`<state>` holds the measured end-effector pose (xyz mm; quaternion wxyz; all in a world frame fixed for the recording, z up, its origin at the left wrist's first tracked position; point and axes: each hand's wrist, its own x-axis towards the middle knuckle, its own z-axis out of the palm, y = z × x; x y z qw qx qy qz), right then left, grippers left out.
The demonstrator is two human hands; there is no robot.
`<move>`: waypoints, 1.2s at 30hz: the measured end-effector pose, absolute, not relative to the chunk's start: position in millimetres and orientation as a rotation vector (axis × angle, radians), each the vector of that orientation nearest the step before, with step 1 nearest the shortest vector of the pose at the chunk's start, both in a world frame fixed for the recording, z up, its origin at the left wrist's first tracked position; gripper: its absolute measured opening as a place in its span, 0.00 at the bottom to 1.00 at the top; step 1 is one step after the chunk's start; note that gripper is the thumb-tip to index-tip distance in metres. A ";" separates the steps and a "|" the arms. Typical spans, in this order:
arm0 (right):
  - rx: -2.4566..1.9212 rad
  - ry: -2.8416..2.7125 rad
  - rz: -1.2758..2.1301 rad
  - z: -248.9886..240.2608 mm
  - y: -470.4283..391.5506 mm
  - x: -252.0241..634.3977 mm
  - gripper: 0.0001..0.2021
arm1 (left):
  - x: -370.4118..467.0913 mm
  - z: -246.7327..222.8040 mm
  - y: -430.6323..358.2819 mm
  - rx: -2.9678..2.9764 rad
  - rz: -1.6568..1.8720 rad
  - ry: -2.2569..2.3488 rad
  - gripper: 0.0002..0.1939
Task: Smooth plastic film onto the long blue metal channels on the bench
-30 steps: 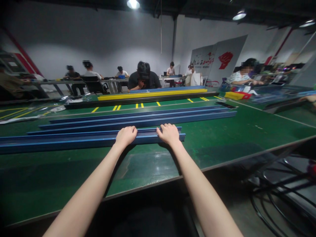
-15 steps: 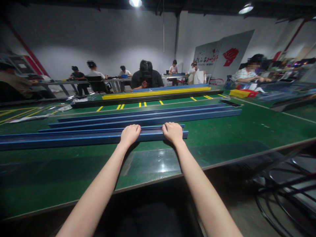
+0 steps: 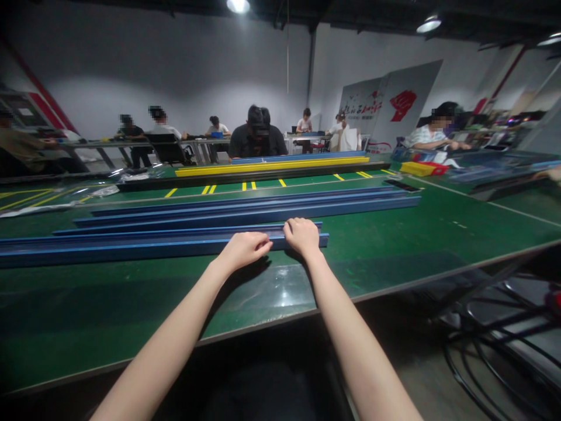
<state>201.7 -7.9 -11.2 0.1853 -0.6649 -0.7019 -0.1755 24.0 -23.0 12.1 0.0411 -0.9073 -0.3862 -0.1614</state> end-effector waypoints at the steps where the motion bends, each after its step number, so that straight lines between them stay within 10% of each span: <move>1: -1.874 -1.981 -0.492 -10.9 -8.2 201.7 0.18 | 25.2 11.5 -24.8 -2.826 -0.421 -1.185 0.16; 36: -1.931 -2.022 -0.419 -4.8 -8.5 201.7 0.16 | 25.3 -8.8 -7.5 -3.427 -0.188 -1.506 0.11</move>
